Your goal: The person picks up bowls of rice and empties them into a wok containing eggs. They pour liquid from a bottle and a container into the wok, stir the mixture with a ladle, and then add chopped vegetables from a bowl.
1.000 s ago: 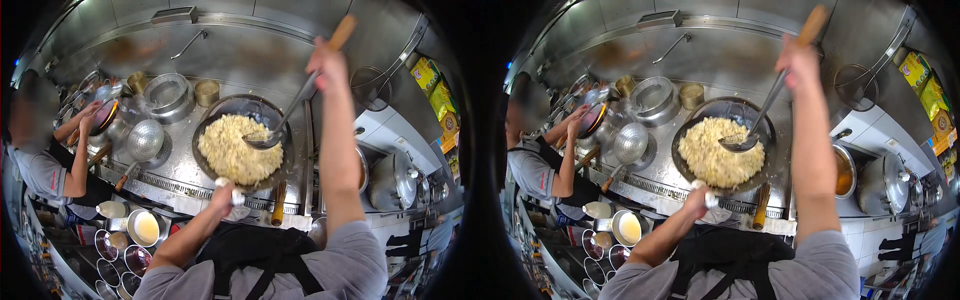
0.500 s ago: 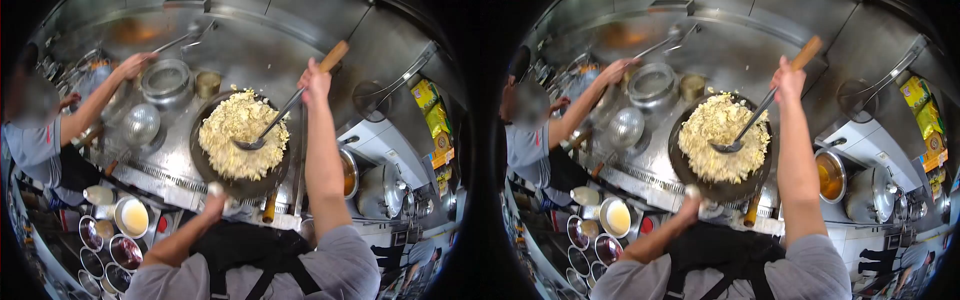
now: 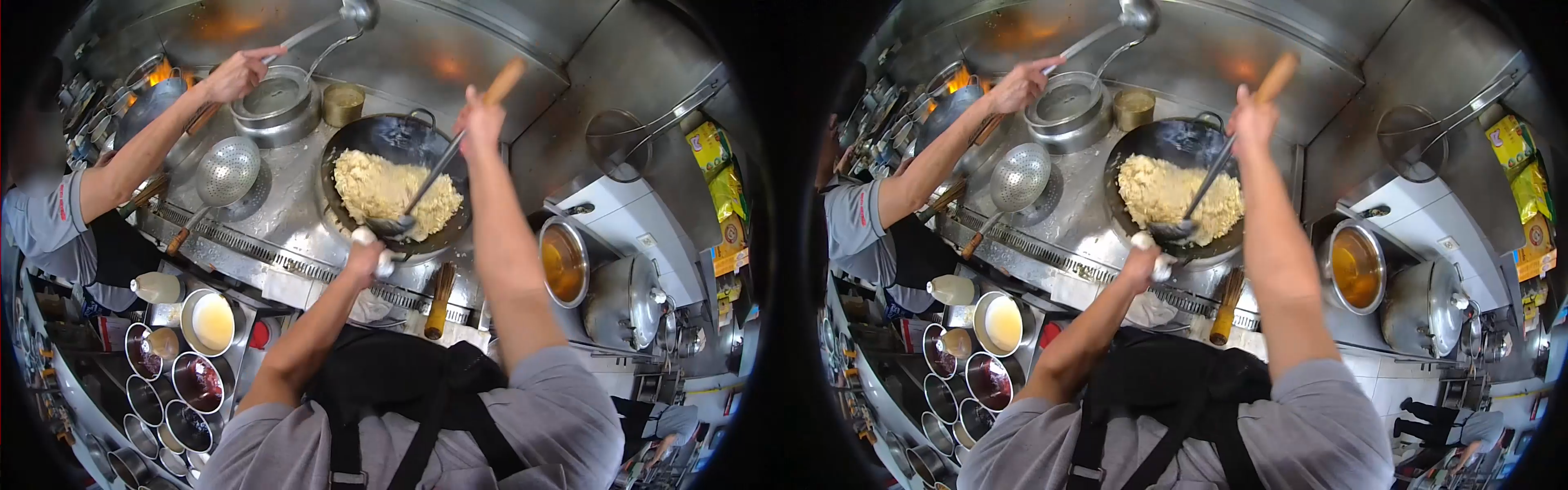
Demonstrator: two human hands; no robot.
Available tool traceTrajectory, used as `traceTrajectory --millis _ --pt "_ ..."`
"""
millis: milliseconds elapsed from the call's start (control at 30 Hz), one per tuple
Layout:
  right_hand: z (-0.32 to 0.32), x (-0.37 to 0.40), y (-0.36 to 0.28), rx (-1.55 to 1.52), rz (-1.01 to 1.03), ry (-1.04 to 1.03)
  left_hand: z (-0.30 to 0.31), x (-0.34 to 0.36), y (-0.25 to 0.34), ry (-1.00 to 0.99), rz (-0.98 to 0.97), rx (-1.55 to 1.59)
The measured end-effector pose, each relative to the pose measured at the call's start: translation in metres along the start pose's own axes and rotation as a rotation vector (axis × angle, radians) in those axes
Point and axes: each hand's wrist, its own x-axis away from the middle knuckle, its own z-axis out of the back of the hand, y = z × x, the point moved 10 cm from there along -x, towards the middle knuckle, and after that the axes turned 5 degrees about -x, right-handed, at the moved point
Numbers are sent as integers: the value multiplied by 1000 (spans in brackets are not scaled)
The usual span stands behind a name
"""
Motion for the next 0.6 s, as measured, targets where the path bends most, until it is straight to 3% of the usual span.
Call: traceTrajectory --millis 33,67,100,133,200,233,300,433,533,600 --pt "9 4 8 -57 -15 60 17 -15 -32 -26 -178 -138" --pt "7 -2 -5 -58 0 54 26 -2 -51 -34 -244 -5" --pt "11 1 -19 -107 34 36 40 25 -69 13 -137 44" --pt "11 0 -34 -160 72 16 51 47 -69 81 -165 22" --pt "6 -5 -48 -137 55 1 53 60 -57 189 -188 158" --pt "-3 -3 -51 -104 49 -60 37 62 -35 145 -106 201" --pt "-11 5 -43 -20 11 -110 17 26 6 87 18 269" --pt "-18 7 -59 68 -13 -130 2 -48 -6 48 83 243" --pt "-26 -13 -119 -74 -36 -230 5 -46 -9 -71 16 283" --pt "-31 -27 -196 6 83 -267 24 -23 -27 -167 -18 315"
